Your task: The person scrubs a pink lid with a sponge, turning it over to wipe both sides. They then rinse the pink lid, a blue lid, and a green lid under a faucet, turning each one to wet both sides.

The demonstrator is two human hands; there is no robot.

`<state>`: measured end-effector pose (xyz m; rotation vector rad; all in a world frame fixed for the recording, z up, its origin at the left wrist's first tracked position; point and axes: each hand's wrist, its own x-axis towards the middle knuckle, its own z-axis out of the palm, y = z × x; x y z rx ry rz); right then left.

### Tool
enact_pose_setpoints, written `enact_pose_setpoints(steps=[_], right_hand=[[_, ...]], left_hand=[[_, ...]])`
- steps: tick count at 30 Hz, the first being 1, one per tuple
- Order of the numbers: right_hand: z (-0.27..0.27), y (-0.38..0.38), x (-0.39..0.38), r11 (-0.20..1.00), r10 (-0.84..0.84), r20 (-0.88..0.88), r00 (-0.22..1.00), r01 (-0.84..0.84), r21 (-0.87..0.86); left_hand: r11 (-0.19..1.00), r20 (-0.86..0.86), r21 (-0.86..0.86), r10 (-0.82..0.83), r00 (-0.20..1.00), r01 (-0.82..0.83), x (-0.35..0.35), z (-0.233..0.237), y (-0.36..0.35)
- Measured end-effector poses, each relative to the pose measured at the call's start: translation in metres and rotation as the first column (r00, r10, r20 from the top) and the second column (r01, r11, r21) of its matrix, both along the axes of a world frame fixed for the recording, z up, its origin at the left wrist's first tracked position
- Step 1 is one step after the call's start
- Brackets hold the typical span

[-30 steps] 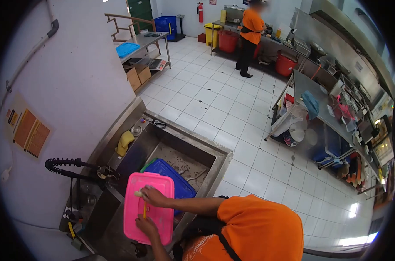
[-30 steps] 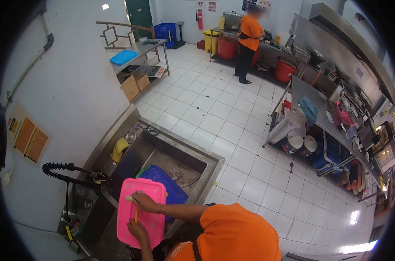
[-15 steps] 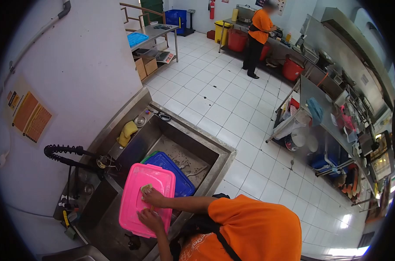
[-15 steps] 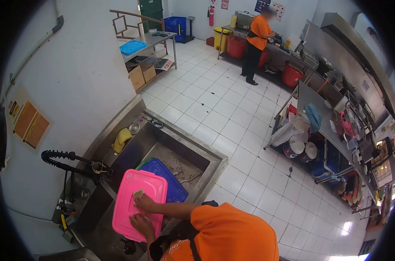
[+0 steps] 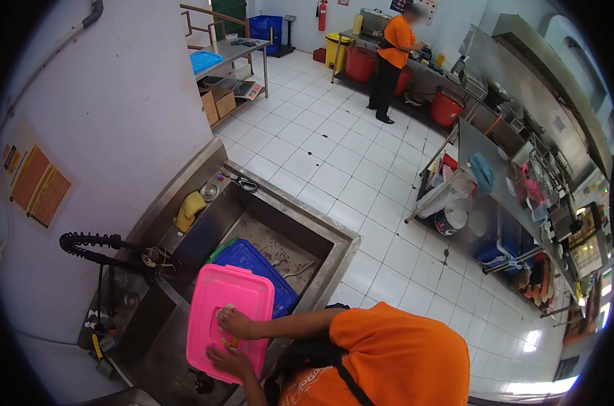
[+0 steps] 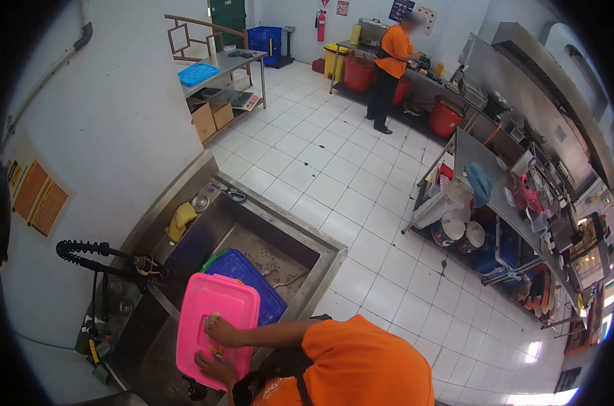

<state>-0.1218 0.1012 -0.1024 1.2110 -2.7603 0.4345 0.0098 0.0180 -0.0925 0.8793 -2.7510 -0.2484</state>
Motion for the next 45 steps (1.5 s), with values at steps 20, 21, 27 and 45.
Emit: enact_pose_setpoints(steps=[20, 21, 27, 45], right_hand=[[0.009, 0.012, 0.022, 0.998, 0.06, 0.118, 0.991, -0.06, -0.003], [0.011, 0.014, 0.025, 0.998, 0.059, 0.13, 0.99, -0.061, 0.014], [0.008, 0.019, 0.035, 0.998, 0.056, 0.111, 0.992, -0.054, -0.024], [0.005, -0.007, 0.045, 0.893, 0.436, 0.209, 0.875, -0.392, -0.221]], left_hand=[[0.978, -0.058, 0.014, -0.205, 0.977, 0.206, 0.022, 0.001, -0.018], [0.975, -0.056, 0.006, -0.223, 0.973, 0.224, 0.024, -0.001, -0.022], [0.97, -0.072, -0.015, -0.244, 0.967, 0.244, 0.031, -0.015, -0.03], [0.992, -0.003, 0.106, 0.063, 0.998, -0.062, 0.026, 0.003, -0.007]])
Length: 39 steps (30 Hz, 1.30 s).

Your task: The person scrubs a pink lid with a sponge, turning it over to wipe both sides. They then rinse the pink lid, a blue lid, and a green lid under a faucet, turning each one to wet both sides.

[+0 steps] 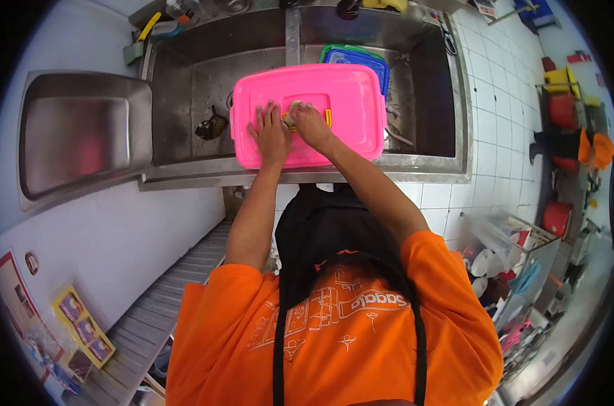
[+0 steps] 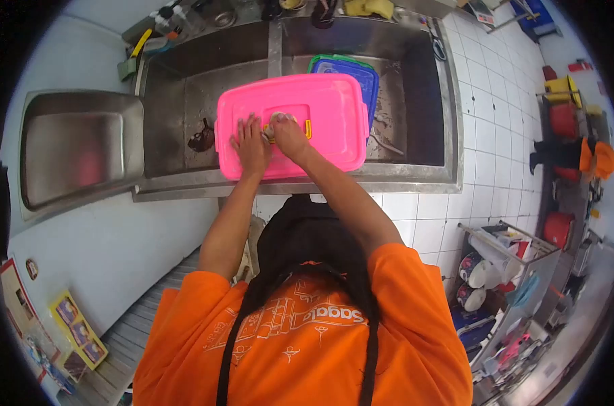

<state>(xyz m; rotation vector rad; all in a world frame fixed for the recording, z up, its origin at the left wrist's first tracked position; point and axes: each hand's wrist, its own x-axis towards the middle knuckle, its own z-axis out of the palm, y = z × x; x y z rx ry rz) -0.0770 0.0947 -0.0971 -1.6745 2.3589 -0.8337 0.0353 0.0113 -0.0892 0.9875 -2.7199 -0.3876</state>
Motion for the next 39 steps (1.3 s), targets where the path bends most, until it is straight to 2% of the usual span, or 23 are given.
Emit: enact_pose_setpoints(steps=[2, 3, 5, 6, 8, 9, 11, 12, 14, 18, 20, 22, 27, 29, 33, 35, 36, 38, 39], right_hand=[[-0.004, -0.013, -0.001, 0.984, -0.055, 0.078, 0.995, 0.067, -0.164], [0.0, -0.019, -0.003, 0.986, -0.037, 0.072, 0.997, 0.049, -0.161], [0.011, -0.028, -0.005, 0.996, -0.08, -0.041, 0.996, 0.079, -0.045], [0.005, -0.034, -0.007, 0.997, -0.069, -0.048, 0.996, 0.067, -0.048], [-0.013, -0.048, -0.016, 0.986, -0.096, -0.156, 0.983, 0.115, 0.119], [-0.006, -0.054, -0.017, 0.987, -0.094, -0.162, 0.982, 0.112, 0.112], [0.007, -0.057, -0.013, 0.953, -0.264, -0.047, 0.963, 0.268, 0.141], [0.01, -0.059, -0.013, 0.954, -0.262, -0.05, 0.964, 0.267, 0.138], [0.015, -0.063, -0.017, 0.878, -0.379, -0.039, 0.925, 0.372, 0.302], [0.032, -0.054, -0.018, 0.826, -0.42, -0.061, 0.905, 0.409, 0.388], [0.026, -0.047, -0.024, 0.732, -0.516, -0.172, 0.839, 0.537, 0.419], [0.034, -0.038, -0.032, 0.712, -0.527, -0.178, 0.831, 0.546, 0.441], [0.035, -0.024, -0.046, 0.714, -0.525, -0.193, 0.829, 0.552, 0.429], [0.023, -0.018, -0.041, 0.776, -0.53, -0.264, 0.806, 0.586, 0.233], [0.009, -0.032, -0.012, 0.769, -0.581, -0.174, 0.795, 0.606, 0.202], [0.013, -0.053, 0.005, 0.86, -0.412, -0.224, 0.883, 0.458, 0.224], [0.015, -0.06, 0.007, 0.859, -0.416, -0.23, 0.88, 0.463, 0.217], [0.018, -0.062, 0.009, 0.885, -0.436, -0.031, 0.899, 0.435, 0.169], [0.019, -0.056, 0.008, 0.881, -0.441, -0.037, 0.897, 0.441, 0.171]], left_hand=[[0.999, 0.012, -0.032, -0.014, 1.0, 0.014, -0.001, -0.005, -0.004], [1.0, 0.006, -0.029, 0.004, 1.0, -0.004, -0.003, -0.005, -0.006], [0.999, 0.023, -0.033, -0.004, 1.0, 0.005, -0.001, -0.004, -0.004], [0.999, 0.016, -0.035, 0.007, 1.0, -0.007, 0.0, -0.003, -0.004], [0.999, -0.003, -0.04, -0.007, 1.0, 0.007, -0.001, -0.004, -0.004], [0.999, -0.01, -0.047, -0.004, 1.0, 0.003, -0.002, -0.002, -0.005], [1.0, 0.031, -0.023, -0.004, 1.0, 0.005, -0.001, -0.001, -0.005], [1.0, 0.028, -0.025, -0.002, 1.0, 0.003, 0.001, 0.001, -0.005], [1.0, 0.0, 0.003, 0.02, 1.0, -0.02, -0.002, 0.003, -0.005], [0.999, -0.016, 0.008, 0.05, 0.999, -0.05, -0.004, 0.002, -0.007], [0.997, -0.031, 0.001, 0.078, 0.996, -0.078, -0.005, -0.003, -0.006], [0.998, -0.009, 0.001, 0.07, 0.998, -0.07, -0.003, -0.005, -0.006], [0.998, -0.025, -0.001, 0.06, 0.998, -0.06, -0.004, 0.001, -0.005], [0.997, -0.002, -0.007, 0.077, 0.997, -0.077, -0.005, 0.0, -0.005], [0.999, 0.07, 0.007, 0.035, 0.997, -0.036, 0.001, 0.0, -0.005], [1.0, 0.045, -0.01, 0.008, 0.999, -0.008, -0.001, 0.001, -0.007], [1.0, 0.036, -0.013, 0.005, 0.999, -0.004, -0.003, 0.0, -0.008], [0.998, 0.052, 0.012, 0.057, 0.997, -0.058, -0.002, -0.002, -0.008], [0.999, 0.047, 0.016, 0.051, 0.998, -0.052, -0.001, -0.003, -0.007]])
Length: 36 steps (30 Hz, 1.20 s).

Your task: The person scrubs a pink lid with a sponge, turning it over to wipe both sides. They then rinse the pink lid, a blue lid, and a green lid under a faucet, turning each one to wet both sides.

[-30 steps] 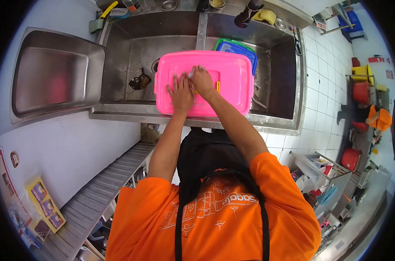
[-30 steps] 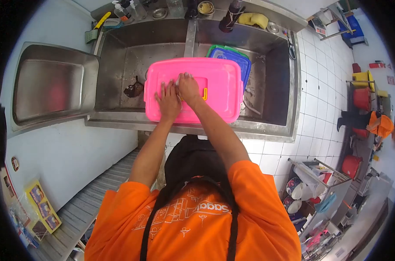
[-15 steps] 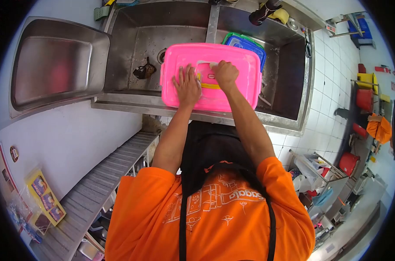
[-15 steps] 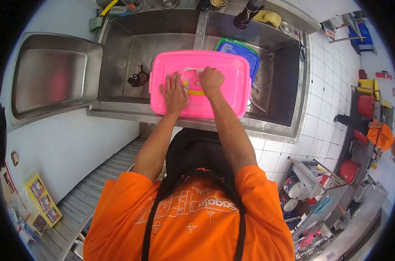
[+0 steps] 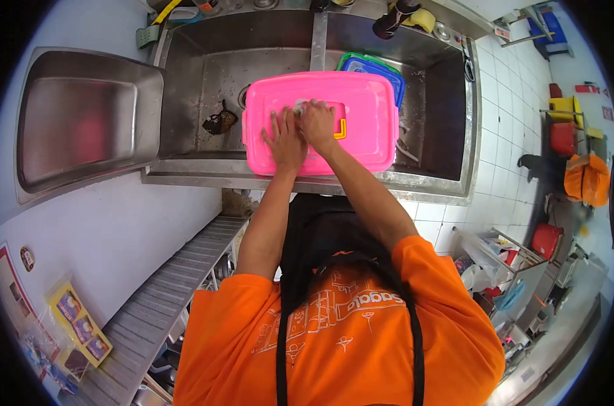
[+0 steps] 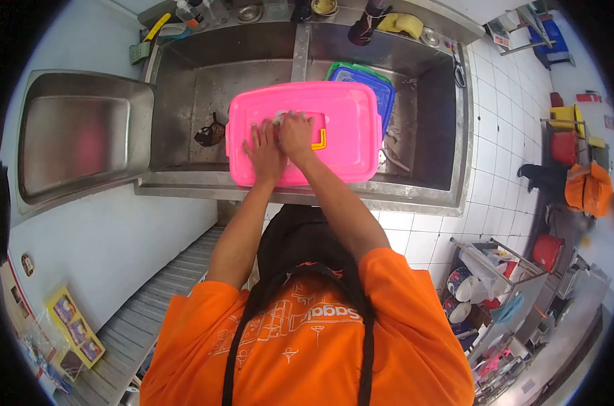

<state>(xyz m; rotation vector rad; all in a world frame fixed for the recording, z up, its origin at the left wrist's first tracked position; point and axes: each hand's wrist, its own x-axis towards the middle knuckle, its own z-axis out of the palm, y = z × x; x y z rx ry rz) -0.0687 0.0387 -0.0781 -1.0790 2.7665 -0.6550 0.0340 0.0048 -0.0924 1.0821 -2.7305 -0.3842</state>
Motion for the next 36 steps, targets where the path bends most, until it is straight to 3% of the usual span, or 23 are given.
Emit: enact_pose_setpoints(steps=[2, 6, 8, 12, 15, 17, 18, 20, 21, 25, 28, 30, 34, 36], right_hand=[[0.002, 0.01, -0.006, 0.969, 0.211, -0.027, 0.977, -0.206, 0.134], [0.006, 0.022, -0.018, 0.947, 0.318, -0.142, 0.937, -0.305, 0.105], [0.001, 0.018, -0.028, 0.91, 0.412, -0.306, 0.858, -0.373, 0.179], [0.009, 0.044, -0.048, 0.903, 0.429, -0.382, 0.819, -0.378, 0.204], [0.017, 0.061, -0.06, 0.901, 0.413, -0.418, 0.809, -0.294, 0.321], [0.024, 0.062, -0.056, 0.907, 0.366, -0.248, 0.897, -0.285, 0.309], [0.025, 0.065, -0.05, 0.901, 0.377, -0.253, 0.891, -0.291, 0.321], [0.022, 0.067, -0.037, 0.918, 0.332, -0.169, 0.928, -0.278, 0.283], [0.019, 0.069, -0.029, 0.935, 0.333, -0.23, 0.914, -0.288, 0.209], [0.015, 0.07, 0.0, 0.946, 0.31, -0.18, 0.934, -0.284, 0.157], [0.005, 0.062, 0.014, 0.976, 0.196, -0.124, 0.973, -0.181, 0.123], [-0.001, 0.048, 0.017, 0.97, 0.234, -0.015, 0.972, -0.235, -0.063], [0.011, 0.041, 0.011, 0.969, 0.212, -0.086, 0.973, -0.221, -0.109], [0.022, 0.051, -0.006, 0.882, 0.427, -0.144, 0.893, -0.376, 0.284]], left_hand=[[0.999, -0.001, 0.007, 0.036, 0.999, -0.036, -0.003, -0.003, -0.001], [1.0, 0.007, -0.012, 0.023, 1.0, -0.023, -0.006, -0.002, 0.003], [0.999, 0.003, -0.011, 0.048, 0.999, -0.048, -0.01, 0.001, 0.002], [0.996, -0.046, -0.03, 0.077, 0.996, -0.079, -0.012, 0.0, 0.003], [0.995, -0.03, -0.014, 0.098, 0.995, -0.098, -0.01, 0.002, 0.004], [0.993, -0.017, -0.016, 0.113, 0.993, -0.113, -0.013, 0.003, 0.003], [0.992, -0.026, -0.006, 0.123, 0.992, -0.123, -0.014, 0.001, 0.005], [0.992, -0.012, -0.032, 0.125, 0.992, -0.125, -0.013, -0.002, 0.004], [0.991, -0.008, -0.028, 0.134, 0.991, -0.134, -0.012, -0.003, 0.004], [0.992, -0.002, -0.034, 0.121, 0.993, -0.121, -0.013, -0.006, 0.002], [0.994, 0.036, -0.026, 0.11, 0.993, -0.109, -0.013, -0.011, 0.002], [0.995, 0.08, -0.033, 0.097, 0.992, -0.094, -0.01, -0.009, -0.002], [0.997, 0.045, 0.013, 0.077, 0.996, -0.078, -0.005, 0.003, -0.003], [0.997, 0.055, 0.043, 0.061, 0.997, -0.064, -0.002, 0.003, -0.001]])
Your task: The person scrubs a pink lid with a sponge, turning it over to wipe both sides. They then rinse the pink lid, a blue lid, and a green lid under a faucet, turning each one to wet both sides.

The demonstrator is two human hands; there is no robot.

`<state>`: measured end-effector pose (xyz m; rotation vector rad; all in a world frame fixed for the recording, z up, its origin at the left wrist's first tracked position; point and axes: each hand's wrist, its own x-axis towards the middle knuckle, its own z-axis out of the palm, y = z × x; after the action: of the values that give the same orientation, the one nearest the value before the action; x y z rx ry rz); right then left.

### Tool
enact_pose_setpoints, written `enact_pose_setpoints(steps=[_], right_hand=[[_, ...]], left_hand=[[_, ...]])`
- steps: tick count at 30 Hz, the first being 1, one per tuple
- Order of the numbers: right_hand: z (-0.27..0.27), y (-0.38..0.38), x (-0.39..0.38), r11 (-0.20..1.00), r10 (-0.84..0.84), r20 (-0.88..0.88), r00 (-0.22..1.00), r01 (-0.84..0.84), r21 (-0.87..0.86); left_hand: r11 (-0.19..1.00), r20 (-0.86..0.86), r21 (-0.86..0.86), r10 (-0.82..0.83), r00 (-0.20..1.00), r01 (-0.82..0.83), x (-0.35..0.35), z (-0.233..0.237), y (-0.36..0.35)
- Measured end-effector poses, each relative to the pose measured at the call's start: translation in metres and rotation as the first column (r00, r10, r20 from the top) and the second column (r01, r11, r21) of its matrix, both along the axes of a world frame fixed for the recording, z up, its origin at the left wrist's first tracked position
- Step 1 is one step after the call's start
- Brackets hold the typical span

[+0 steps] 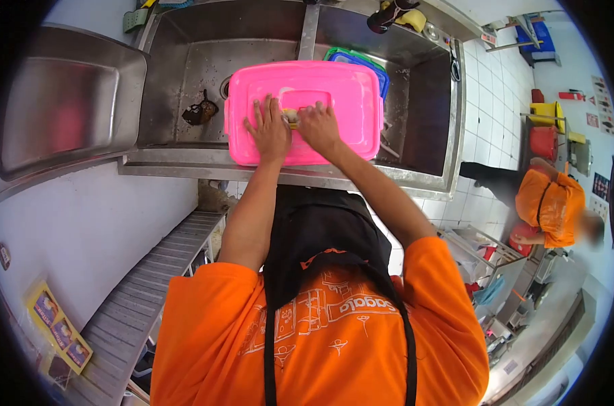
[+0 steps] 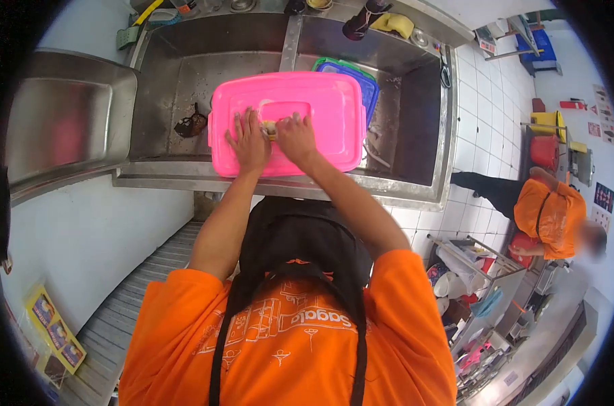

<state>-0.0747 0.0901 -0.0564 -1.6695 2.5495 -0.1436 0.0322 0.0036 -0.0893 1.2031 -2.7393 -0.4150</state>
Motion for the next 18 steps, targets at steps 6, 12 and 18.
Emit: enact_pose_setpoints(steps=[6, 12, 18], right_hand=[[-0.001, 0.009, -0.052, 0.995, 0.063, -0.117, 0.991, -0.072, -0.075], [-0.004, 0.014, -0.035, 0.995, -0.04, 0.061, 0.997, 0.045, -0.092], [-0.009, 0.004, 0.01, 0.979, -0.115, 0.217, 0.969, 0.148, -0.142]], left_hand=[[0.995, -0.081, -0.094, 0.014, 0.997, -0.022, -0.004, -0.004, 0.001], [0.993, -0.072, -0.098, 0.056, 0.996, -0.062, -0.009, -0.006, 0.004], [0.999, -0.108, 0.047, 0.01, 0.994, -0.005, -0.002, 0.001, -0.001]])
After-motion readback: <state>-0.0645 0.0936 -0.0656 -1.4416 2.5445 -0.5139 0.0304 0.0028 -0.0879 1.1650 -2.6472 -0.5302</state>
